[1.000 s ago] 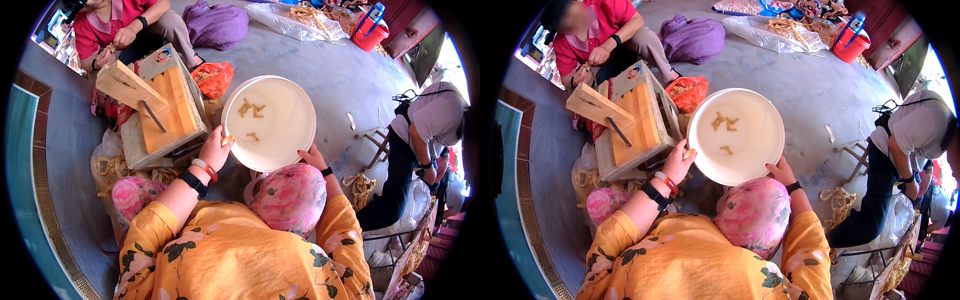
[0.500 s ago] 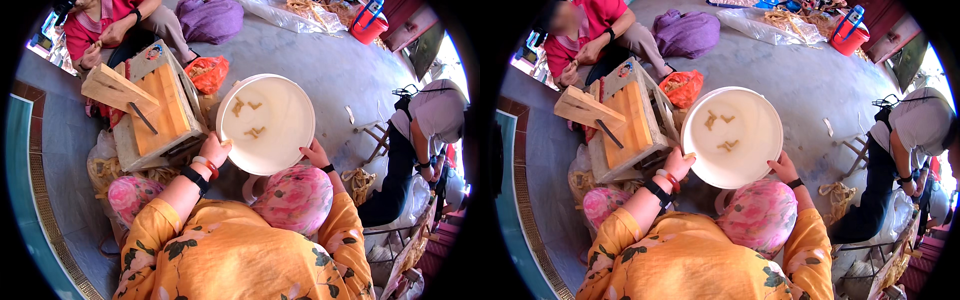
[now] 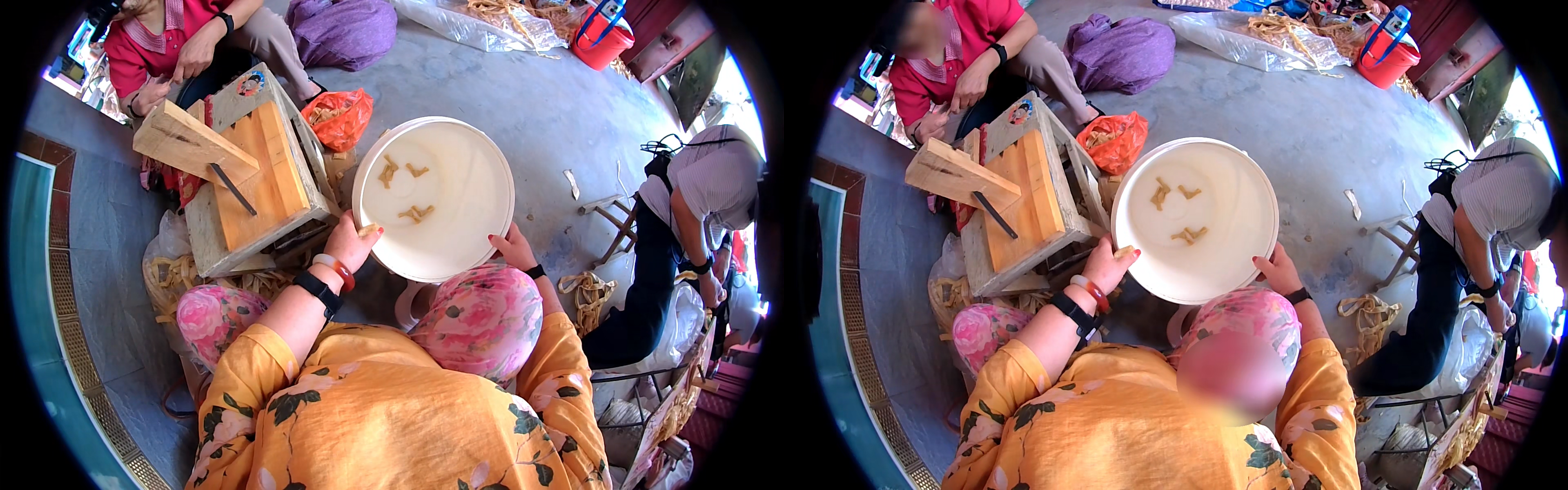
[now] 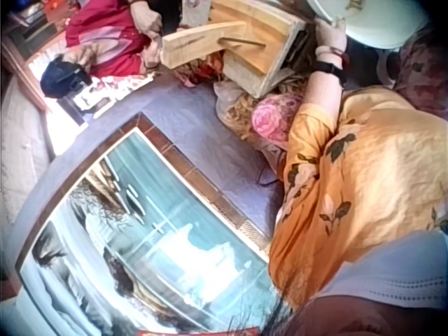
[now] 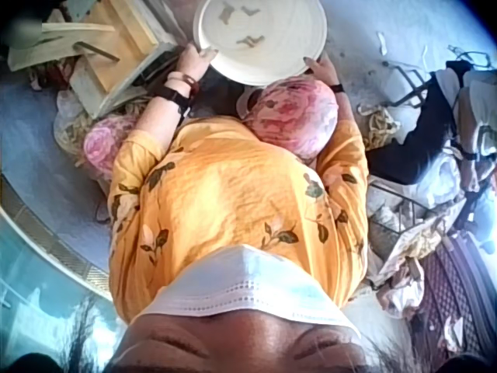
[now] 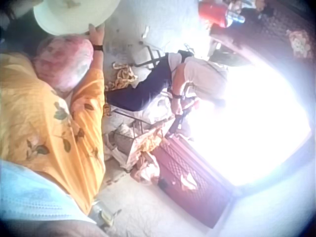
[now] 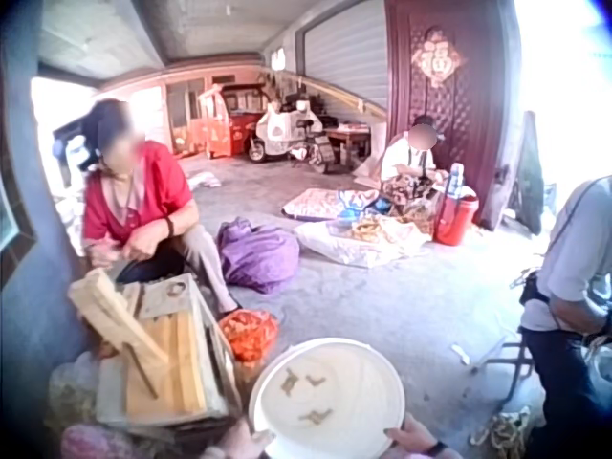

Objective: The person curls and shapes thin wood-like strips by hand, placing the finished items into a white bucket.

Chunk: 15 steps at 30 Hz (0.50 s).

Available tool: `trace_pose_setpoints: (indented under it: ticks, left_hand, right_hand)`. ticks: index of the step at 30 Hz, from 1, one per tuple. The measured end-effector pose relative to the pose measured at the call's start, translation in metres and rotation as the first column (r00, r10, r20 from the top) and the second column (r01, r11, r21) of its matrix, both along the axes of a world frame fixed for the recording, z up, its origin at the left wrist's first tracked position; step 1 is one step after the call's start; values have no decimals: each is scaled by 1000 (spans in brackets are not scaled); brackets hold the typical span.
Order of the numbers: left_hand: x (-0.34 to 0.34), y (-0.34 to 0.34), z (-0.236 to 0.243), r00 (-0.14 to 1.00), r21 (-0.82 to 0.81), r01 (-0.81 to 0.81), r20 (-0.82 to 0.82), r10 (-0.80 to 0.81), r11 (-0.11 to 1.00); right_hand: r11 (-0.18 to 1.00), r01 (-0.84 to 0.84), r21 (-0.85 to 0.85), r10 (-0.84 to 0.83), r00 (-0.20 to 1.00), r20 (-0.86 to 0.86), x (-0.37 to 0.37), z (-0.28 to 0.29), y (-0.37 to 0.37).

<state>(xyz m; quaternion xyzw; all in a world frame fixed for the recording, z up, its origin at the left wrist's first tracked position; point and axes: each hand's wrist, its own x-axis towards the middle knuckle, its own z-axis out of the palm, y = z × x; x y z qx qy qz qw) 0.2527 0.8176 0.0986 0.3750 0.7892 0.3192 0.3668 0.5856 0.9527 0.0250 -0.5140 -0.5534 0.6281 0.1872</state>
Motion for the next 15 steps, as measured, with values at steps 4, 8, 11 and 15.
trace_pose_setpoints:
  ticks: [4,8,11,15]
  left_hand:
    - [-4,-14,-4,983,151,120,-154,-96,981]
    - [-20,-41,6,986,-61,140,-88,-145,988]
    - [-28,-72,26,973,4,227,35,-227,974]
    - [-34,-107,44,945,-41,243,237,-227,969]
  right_hand:
    - [999,47,-24,-48,998,-41,-6,8,-1]
    - [994,71,-81,-75,996,-52,-16,11,7]
    - [992,77,-99,-82,996,-48,-34,19,22]
    - [995,32,-92,-32,999,-4,-69,29,47]
